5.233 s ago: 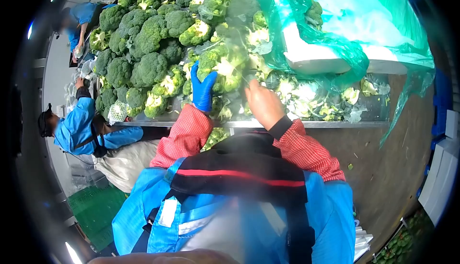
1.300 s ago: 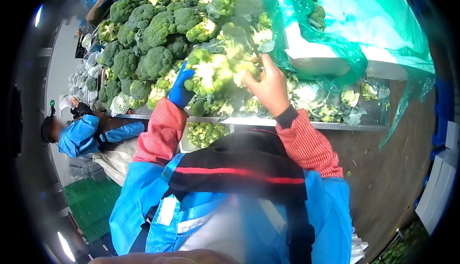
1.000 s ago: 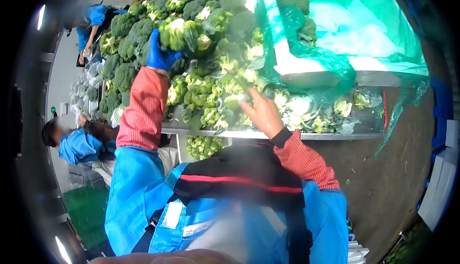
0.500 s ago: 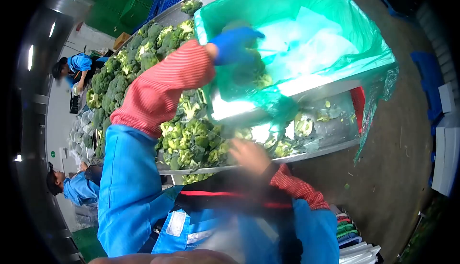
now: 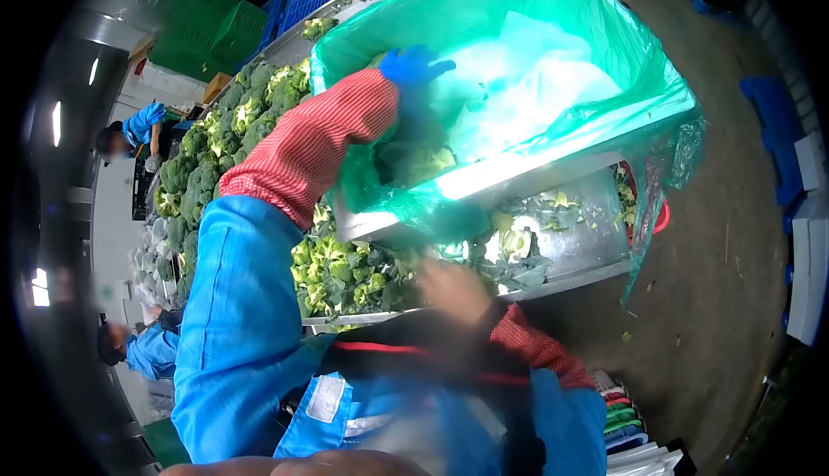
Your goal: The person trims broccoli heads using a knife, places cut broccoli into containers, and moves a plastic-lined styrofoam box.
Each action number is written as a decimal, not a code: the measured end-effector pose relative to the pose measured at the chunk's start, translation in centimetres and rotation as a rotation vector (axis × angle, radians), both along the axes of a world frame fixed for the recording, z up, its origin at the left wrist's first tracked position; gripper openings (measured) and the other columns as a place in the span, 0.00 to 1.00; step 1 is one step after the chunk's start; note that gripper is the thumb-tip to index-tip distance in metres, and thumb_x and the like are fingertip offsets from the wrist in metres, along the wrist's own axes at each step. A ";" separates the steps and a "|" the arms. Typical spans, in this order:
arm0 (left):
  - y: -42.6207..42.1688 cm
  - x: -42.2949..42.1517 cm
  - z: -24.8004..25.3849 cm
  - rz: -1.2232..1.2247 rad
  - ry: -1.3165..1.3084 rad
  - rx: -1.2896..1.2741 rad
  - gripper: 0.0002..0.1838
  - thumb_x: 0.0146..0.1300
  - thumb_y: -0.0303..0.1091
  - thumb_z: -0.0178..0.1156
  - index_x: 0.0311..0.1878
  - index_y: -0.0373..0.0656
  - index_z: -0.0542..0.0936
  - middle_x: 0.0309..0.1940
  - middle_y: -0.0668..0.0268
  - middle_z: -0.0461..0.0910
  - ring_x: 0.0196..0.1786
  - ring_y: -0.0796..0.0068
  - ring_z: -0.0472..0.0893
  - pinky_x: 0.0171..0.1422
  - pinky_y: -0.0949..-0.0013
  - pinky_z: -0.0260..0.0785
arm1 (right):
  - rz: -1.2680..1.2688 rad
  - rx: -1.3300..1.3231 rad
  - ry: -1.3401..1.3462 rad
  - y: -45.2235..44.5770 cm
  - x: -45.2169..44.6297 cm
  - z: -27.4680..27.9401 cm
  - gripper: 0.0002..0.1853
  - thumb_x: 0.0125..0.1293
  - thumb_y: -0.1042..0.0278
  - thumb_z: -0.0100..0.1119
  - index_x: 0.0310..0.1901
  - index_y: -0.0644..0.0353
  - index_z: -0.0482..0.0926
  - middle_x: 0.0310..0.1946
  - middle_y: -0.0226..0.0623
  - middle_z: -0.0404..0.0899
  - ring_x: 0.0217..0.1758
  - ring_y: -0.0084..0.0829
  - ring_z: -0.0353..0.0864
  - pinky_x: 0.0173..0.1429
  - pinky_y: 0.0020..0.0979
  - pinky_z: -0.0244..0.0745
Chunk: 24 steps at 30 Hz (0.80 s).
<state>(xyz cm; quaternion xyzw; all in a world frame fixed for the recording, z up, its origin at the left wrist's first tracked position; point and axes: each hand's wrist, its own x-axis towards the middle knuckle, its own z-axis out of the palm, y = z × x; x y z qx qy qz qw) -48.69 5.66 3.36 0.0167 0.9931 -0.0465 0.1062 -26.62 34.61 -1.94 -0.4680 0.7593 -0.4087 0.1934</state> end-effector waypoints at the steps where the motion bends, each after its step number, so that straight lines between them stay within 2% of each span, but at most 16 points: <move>1: 0.1 0.7 0.2 -0.102 -0.057 -0.012 0.37 0.57 0.65 0.59 0.65 0.56 0.72 0.66 0.57 0.69 0.70 0.55 0.65 0.72 0.47 0.56 | 0.003 -0.022 0.000 0.1 -0.2 -0.3 0.12 0.66 0.60 0.59 0.44 0.58 0.76 0.32 0.48 0.81 0.35 0.52 0.82 0.37 0.47 0.76; 2: 0.2 1.4 0.3 -0.204 -0.111 -0.018 0.35 0.57 0.63 0.60 0.64 0.53 0.74 0.64 0.57 0.72 0.67 0.54 0.70 0.70 0.49 0.60 | 0.005 -0.042 -0.001 0.2 -0.3 -0.5 0.12 0.66 0.61 0.59 0.45 0.58 0.76 0.32 0.48 0.81 0.34 0.52 0.82 0.37 0.47 0.76; 4: -0.1 2.4 -2.0 -0.334 -0.489 0.152 0.29 0.64 0.56 0.55 0.62 0.49 0.75 0.60 0.55 0.75 0.61 0.56 0.76 0.65 0.52 0.66 | 0.003 -0.044 -0.030 0.5 -0.1 -1.1 0.12 0.66 0.61 0.59 0.45 0.58 0.75 0.32 0.48 0.82 0.34 0.51 0.82 0.37 0.47 0.76; 6: -0.1 4.0 -5.1 -0.430 -0.603 0.213 0.23 0.70 0.50 0.49 0.60 0.46 0.76 0.56 0.56 0.77 0.56 0.57 0.78 0.60 0.53 0.69 | -0.009 -0.016 -0.076 0.4 0.1 -1.6 0.12 0.66 0.61 0.59 0.45 0.58 0.75 0.32 0.48 0.82 0.33 0.51 0.82 0.37 0.47 0.76; 8: 2.9 8.5 -6.5 -0.432 -0.480 0.053 0.20 0.72 0.45 0.45 0.57 0.44 0.76 0.52 0.55 0.79 0.53 0.59 0.80 0.57 0.53 0.70 | 0.006 0.022 -0.136 0.1 0.4 -1.9 0.12 0.66 0.61 0.59 0.45 0.58 0.75 0.32 0.48 0.82 0.33 0.51 0.82 0.36 0.47 0.76; 10: 5.1 10.4 -4.8 -0.320 -0.250 -0.016 0.19 0.72 0.46 0.45 0.53 0.44 0.77 0.48 0.55 0.80 0.49 0.58 0.81 0.55 0.53 0.71 | 0.017 0.029 -0.151 -0.4 0.4 -2.0 0.12 0.66 0.62 0.59 0.45 0.58 0.75 0.32 0.48 0.82 0.33 0.51 0.82 0.36 0.47 0.75; 12: 6.1 9.2 -7.4 -0.150 -0.199 -0.031 0.20 0.67 0.48 0.50 0.54 0.45 0.76 0.49 0.54 0.80 0.50 0.54 0.80 0.57 0.52 0.70 | 0.014 0.019 -0.141 -0.6 0.5 -2.1 0.12 0.66 0.62 0.59 0.45 0.58 0.75 0.31 0.48 0.82 0.33 0.51 0.81 0.36 0.47 0.75; 13: 5.8 7.6 -13.0 -0.034 -0.264 -0.006 0.25 0.62 0.50 0.55 0.57 0.46 0.74 0.51 0.53 0.79 0.53 0.51 0.79 0.60 0.49 0.68 | 0.010 0.024 -0.141 -0.7 0.6 -1.9 0.12 0.65 0.62 0.59 0.45 0.58 0.75 0.31 0.48 0.82 0.33 0.52 0.81 0.36 0.47 0.75; 14: 5.6 6.8 -16.0 0.081 -0.329 0.021 0.31 0.57 0.52 0.60 0.61 0.47 0.73 0.53 0.51 0.78 0.56 0.48 0.78 0.63 0.47 0.67 | 0.005 0.031 -0.141 -0.8 0.7 -1.8 0.11 0.65 0.62 0.59 0.45 0.58 0.75 0.31 0.48 0.82 0.33 0.52 0.81 0.35 0.47 0.75; 16: 6.3 8.1 -10.8 0.021 -0.278 0.029 0.18 0.65 0.48 0.51 0.50 0.46 0.75 0.45 0.54 0.78 0.47 0.53 0.80 0.53 0.50 0.71 | -0.005 0.039 -0.141 -0.7 0.8 -1.8 0.11 0.65 0.62 0.59 0.45 0.58 0.75 0.29 0.48 0.82 0.32 0.52 0.81 0.35 0.47 0.75; 17: 6.2 9.1 -8.8 -0.014 -0.255 0.031 0.15 0.70 0.46 0.47 0.45 0.46 0.77 0.41 0.55 0.78 0.42 0.55 0.81 0.47 0.51 0.73 | -0.012 0.037 -0.143 -0.6 1.1 -2.0 0.11 0.65 0.62 0.59 0.45 0.58 0.75 0.29 0.48 0.81 0.31 0.52 0.81 0.35 0.47 0.75; 18: 5.1 9.2 -9.0 -0.101 -0.172 0.112 0.13 0.69 0.43 0.49 0.44 0.46 0.78 0.37 0.55 0.79 0.39 0.54 0.81 0.41 0.51 0.74 | -0.021 0.035 -0.144 -0.6 1.2 -2.0 0.11 0.66 0.62 0.59 0.45 0.58 0.75 0.28 0.48 0.81 0.31 0.52 0.81 0.35 0.48 0.75; 21: 5.2 8.7 -4.1 -0.499 -0.306 -0.110 0.13 0.69 0.41 0.51 0.43 0.44 0.80 0.39 0.54 0.80 0.40 0.53 0.81 0.44 0.51 0.74 | -0.052 0.046 -0.117 -0.2 1.6 -0.7 0.11 0.66 0.62 0.59 0.45 0.57 0.75 0.25 0.49 0.80 0.30 0.53 0.81 0.34 0.47 0.75; 22: 4.1 7.6 -1.6 -0.430 -0.439 0.083 0.18 0.58 0.47 0.59 0.47 0.47 0.80 0.43 0.50 0.80 0.46 0.50 0.81 0.50 0.52 0.74 | -0.062 0.038 -0.116 -0.2 2.0 -0.6 0.11 0.66 0.61 0.59 0.45 0.57 0.75 0.25 0.49 0.80 0.30 0.53 0.81 0.34 0.47 0.75; 23: 3.1 6.6 0.9 -0.338 -0.570 0.270 0.27 0.47 0.52 0.66 0.52 0.51 0.81 0.47 0.46 0.80 0.52 0.47 0.80 0.57 0.52 0.73 | -0.072 0.028 -0.113 -0.2 2.2 -0.6 0.11 0.66 0.61 0.59 0.45 0.57 0.75 0.24 0.49 0.80 0.30 0.52 0.81 0.34 0.47 0.75; 24: 4.2 7.9 4.4 -0.205 -0.474 0.264 0.28 0.48 0.51 0.67 0.52 0.50 0.80 0.46 0.47 0.81 0.51 0.48 0.81 0.56 0.54 0.73 | -0.080 0.019 -0.108 -0.3 2.4 -0.6 0.11 0.66 0.61 0.59 0.45 0.57 0.75 0.24 0.49 0.80 0.30 0.52 0.81 0.34 0.47 0.74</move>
